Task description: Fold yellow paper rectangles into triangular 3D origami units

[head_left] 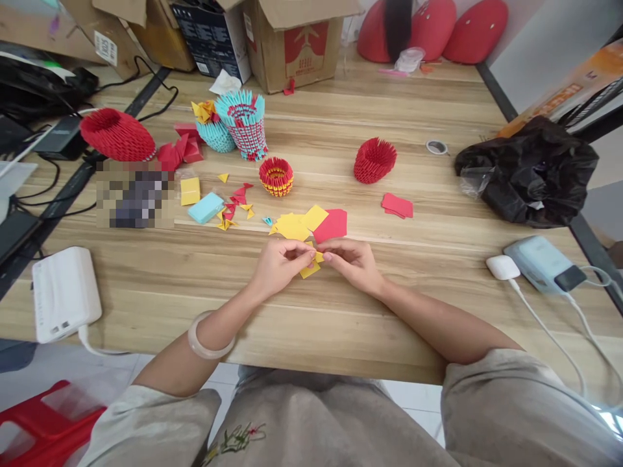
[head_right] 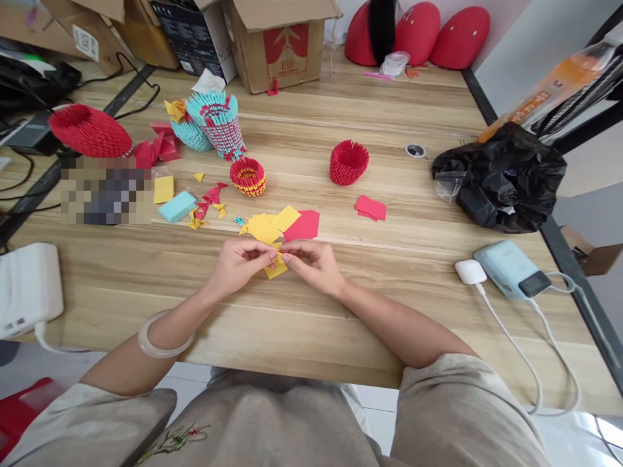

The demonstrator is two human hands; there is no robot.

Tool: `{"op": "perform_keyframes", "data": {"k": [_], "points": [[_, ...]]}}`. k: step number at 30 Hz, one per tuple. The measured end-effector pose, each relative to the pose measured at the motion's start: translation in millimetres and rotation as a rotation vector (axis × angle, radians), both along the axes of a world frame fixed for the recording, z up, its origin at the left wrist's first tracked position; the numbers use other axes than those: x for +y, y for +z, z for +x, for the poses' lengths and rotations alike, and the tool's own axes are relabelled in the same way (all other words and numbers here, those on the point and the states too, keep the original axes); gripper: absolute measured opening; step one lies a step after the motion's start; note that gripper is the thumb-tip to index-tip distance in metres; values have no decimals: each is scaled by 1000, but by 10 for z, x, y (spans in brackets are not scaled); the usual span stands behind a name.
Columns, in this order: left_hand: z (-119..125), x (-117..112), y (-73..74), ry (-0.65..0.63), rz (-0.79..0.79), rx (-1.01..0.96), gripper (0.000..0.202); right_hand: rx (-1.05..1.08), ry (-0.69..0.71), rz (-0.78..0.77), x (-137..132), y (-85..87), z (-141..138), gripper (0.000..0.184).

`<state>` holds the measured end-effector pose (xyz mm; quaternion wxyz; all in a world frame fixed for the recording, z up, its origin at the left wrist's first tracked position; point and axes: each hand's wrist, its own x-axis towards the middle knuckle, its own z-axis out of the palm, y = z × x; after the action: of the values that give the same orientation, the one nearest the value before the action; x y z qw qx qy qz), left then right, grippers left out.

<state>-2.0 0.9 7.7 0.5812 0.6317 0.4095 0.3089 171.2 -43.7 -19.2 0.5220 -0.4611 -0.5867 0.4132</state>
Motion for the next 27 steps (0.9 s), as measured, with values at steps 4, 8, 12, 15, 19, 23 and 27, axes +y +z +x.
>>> {"op": "perform_keyframes", "data": {"k": [4, 8, 12, 15, 19, 23, 27], "points": [[-7, -34, -48, -11, 153, 40, 16, 131, 48, -131, 55, 15, -16, 18], [0, -44, -64, 3, 263, 70, 14, 147, 32, -172, 68, 26, -10, 18], [9, -33, -34, 31, 202, 20, 14, 142, 30, -171, 61, 11, -6, 15], [5, -13, -11, 46, 150, -18, 14, 132, 26, -152, 50, -1, -10, 14], [-7, -3, -2, -55, 108, 56, 11, 102, 46, -77, 23, 4, -12, 14], [2, -27, 1, -155, 100, 139, 6, 27, 88, -11, 6, 22, -4, 14], [7, -32, 7, -195, 84, 133, 15, -14, 110, 6, 3, 9, 0, 17]]}}
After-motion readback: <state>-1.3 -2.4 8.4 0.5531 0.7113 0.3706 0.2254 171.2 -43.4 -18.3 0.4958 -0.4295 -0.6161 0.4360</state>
